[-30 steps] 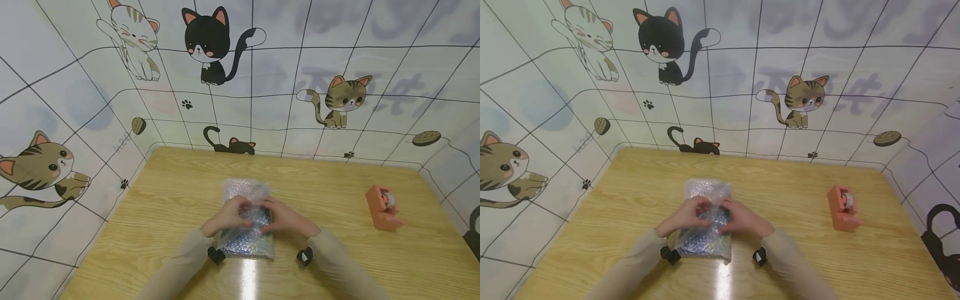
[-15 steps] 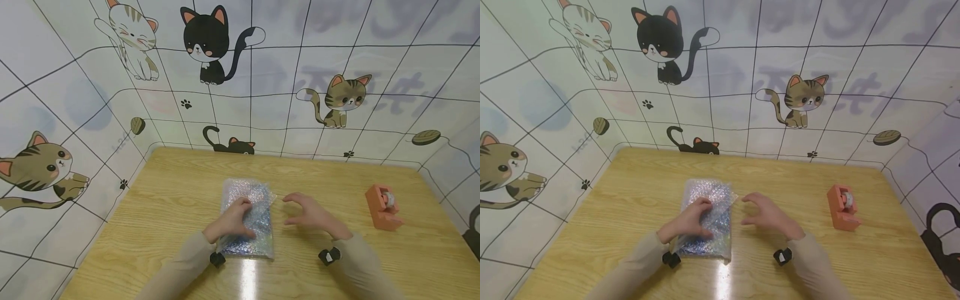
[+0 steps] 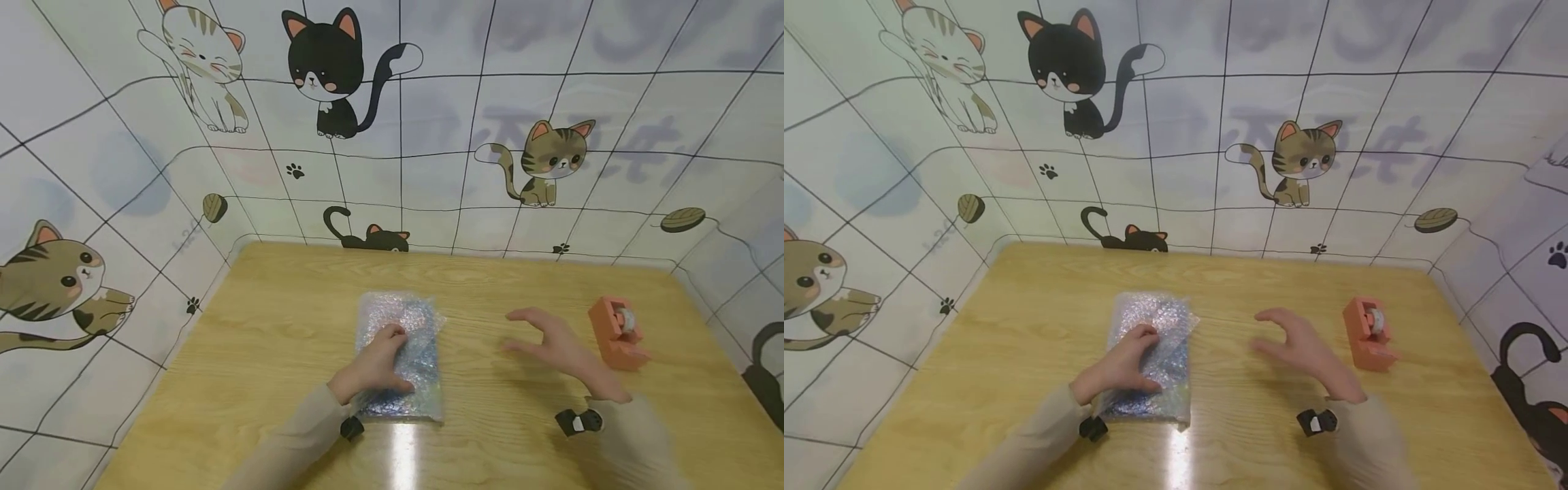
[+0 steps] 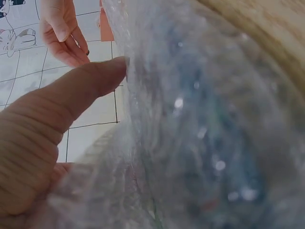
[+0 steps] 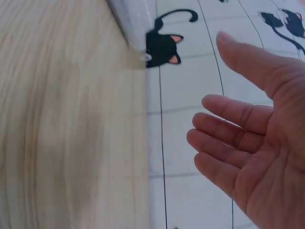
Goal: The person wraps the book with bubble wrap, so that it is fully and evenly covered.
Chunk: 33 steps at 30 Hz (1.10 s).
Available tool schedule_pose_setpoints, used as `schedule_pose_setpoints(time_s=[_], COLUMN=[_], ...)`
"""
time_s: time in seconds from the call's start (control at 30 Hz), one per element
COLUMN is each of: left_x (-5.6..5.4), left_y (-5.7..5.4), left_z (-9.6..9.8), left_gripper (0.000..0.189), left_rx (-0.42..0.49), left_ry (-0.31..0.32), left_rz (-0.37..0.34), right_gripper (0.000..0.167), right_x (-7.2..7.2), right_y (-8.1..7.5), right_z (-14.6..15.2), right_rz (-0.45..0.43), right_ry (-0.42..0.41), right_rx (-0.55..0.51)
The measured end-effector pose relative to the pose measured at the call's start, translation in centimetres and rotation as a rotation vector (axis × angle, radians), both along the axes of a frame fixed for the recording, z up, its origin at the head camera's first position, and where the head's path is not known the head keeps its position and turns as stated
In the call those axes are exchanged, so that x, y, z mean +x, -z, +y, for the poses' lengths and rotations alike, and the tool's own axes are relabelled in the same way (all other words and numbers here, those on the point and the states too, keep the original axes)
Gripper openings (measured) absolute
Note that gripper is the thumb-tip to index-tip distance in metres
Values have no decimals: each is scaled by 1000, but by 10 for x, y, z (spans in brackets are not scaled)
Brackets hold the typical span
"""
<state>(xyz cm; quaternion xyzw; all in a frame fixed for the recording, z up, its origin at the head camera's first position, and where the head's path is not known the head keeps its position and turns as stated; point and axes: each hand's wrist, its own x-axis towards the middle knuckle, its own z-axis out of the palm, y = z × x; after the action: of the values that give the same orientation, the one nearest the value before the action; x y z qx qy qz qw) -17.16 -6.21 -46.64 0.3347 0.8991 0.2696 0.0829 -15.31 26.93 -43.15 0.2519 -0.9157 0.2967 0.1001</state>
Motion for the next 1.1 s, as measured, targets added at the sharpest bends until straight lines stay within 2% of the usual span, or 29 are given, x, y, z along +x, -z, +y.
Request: schedule_pose_setpoints(time_s=[0.2, 0.33, 0.57, 0.67, 0.73, 0.83, 0.93, 1.1], left_x=[3, 4, 5, 5, 5, 5, 5, 4], left_y=[0, -1, -1, -2, -2, -3, -3, -2], left_z=[-4, -5, -4, -3, -3, -3, -2, -2], left_gripper=[87, 87, 86, 86, 85, 85, 85, 84], left_rx=[-6, -11, -20, -21, -20, -21, -26, -28], left_ry=[-22, -26, -26, -24, -24, -25, -25, -22], left_rz=[4, 11, 8, 8, 7, 3, 1, -1], right_gripper=[36, 32, 31, 34, 41, 52, 58, 65], right_x=[4, 5, 13, 19, 23, 26, 27, 27], right_y=[-10, -10, -8, -6, -5, -3, 0, 4], right_z=[33, 60, 103, 119, 129, 140, 147, 156], right_rz=[-30, -6, -100, -84, -119, -197, -282, -422], right_ry=[132, 246, 588, 701, 748, 764, 740, 701], right_rx=[-19, -44, -63, -43, -18, 43, 84, 75])
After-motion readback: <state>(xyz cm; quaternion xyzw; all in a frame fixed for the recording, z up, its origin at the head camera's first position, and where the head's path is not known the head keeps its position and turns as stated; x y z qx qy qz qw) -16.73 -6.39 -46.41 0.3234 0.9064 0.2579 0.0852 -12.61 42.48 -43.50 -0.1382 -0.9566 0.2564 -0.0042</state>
